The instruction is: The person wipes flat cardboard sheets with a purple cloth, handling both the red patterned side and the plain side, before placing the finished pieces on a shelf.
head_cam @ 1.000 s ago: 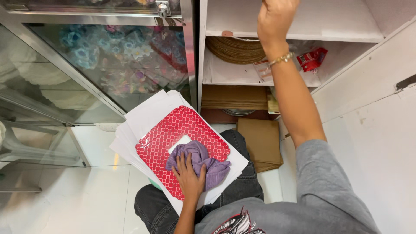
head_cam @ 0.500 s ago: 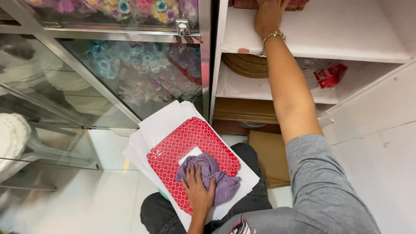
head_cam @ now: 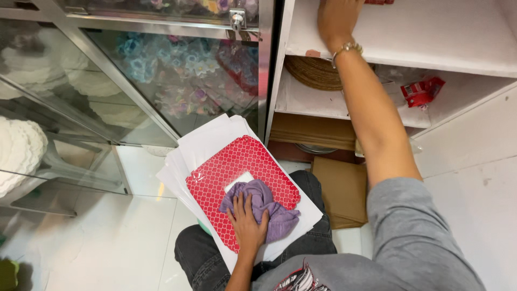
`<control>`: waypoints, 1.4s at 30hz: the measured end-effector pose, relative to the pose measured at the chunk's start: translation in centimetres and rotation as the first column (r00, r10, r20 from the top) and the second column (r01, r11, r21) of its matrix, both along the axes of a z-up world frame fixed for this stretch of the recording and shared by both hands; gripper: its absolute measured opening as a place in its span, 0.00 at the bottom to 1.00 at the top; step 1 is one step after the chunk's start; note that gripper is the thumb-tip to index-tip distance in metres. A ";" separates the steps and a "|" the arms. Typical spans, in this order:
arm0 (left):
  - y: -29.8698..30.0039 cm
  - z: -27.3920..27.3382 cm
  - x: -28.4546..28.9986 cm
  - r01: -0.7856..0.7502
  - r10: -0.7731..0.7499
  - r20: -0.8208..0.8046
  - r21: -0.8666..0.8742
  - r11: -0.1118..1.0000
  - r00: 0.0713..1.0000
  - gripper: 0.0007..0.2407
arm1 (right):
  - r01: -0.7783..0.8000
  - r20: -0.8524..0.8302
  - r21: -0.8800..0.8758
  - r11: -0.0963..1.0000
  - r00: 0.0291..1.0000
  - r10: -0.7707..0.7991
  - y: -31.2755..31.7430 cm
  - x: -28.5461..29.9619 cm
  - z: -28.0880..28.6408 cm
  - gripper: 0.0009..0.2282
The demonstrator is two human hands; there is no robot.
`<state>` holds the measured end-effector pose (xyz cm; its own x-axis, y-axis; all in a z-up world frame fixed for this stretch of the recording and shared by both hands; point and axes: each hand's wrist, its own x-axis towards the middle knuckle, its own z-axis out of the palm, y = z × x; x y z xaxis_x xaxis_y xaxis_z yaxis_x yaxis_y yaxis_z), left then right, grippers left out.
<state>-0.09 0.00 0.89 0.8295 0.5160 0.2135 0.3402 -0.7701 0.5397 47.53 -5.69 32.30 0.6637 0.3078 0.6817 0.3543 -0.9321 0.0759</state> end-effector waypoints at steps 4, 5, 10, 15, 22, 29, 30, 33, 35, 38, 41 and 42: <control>0.0 0.2 -0.4 0.021 -0.020 0.028 -0.060 0.998 0.999 0.28 | -0.342 -0.132 0.472 0.812 0.884 0.449 -0.5 -13.6 -4.3 0.21; 0.2 0.4 -0.5 0.029 -0.025 0.033 -0.106 0.994 0.999 0.28 | -0.524 -0.004 0.616 0.588 0.745 0.667 -0.5 -18.3 -6.1 0.18; 0.7 -1.3 -1.0 -0.079 0.182 0.282 -0.342 0.936 0.942 0.20 | -0.552 -0.426 0.687 0.472 0.220 0.877 -3.2 -35.4 -20.9 0.26; -1.4 9.4 -1.4 -0.014 0.485 0.181 -0.929 0.370 0.855 0.26 | -0.173 -0.468 0.865 0.472 0.066 0.881 -2.9 -42.7 -27.5 0.37; 1.9 6.7 -4.4 0.004 0.210 0.227 -0.688 0.726 0.951 0.25 | -0.214 -0.417 0.829 0.517 0.379 0.826 -0.8 -35.1 -27.8 0.16; 5.0 0.1 -5.1 -0.263 0.226 -0.138 -0.390 0.882 0.964 0.42 | -0.487 -0.486 0.409 0.772 0.600 0.636 3.3 -36.4 -26.1 0.29; 5.1 0.0 -5.3 -0.267 0.229 -0.141 -0.391 0.881 0.963 0.42 | -0.488 -0.488 0.409 0.771 0.597 0.637 3.4 -37.3 -26.8 0.29; 5.0 -0.1 -5.7 -0.276 0.232 -0.160 -0.369 0.888 0.960 0.42 | -0.726 -0.470 0.408 0.553 0.353 0.809 2.5 -38.2 -28.3 0.28; 4.9 -0.1 -6.1 -0.277 0.241 -0.137 -0.454 0.847 0.961 0.44 | -0.769 -0.469 0.535 0.351 0.076 0.880 1.1 -36.5 -28.8 0.25; 5.5 -0.1 -6.0 -0.247 0.213 -0.125 -0.507 0.826 0.969 0.43 | -0.767 -0.369 0.580 0.275 0.053 0.928 2.2 -30.5 -27.0 0.17; 5.4 0.6 -5.5 -0.242 0.186 -0.162 -0.485 0.840 0.969 0.44 | -0.673 -0.397 0.417 0.610 0.469 0.789 3.9 -27.3 -25.7 0.24; 5.4 0.6 -5.6 -0.247 0.193 -0.160 -0.484 0.839 0.968 0.44 | -0.678 -0.395 0.417 0.605 0.464 0.793 5.2 -28.2 -25.8 0.24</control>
<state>-5.64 5.38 1.46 0.6844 0.7015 -0.1987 0.5415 -0.3065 0.7829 19.30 -0.44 6.47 0.4875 0.7633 0.4239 0.8400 -0.2775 -0.4663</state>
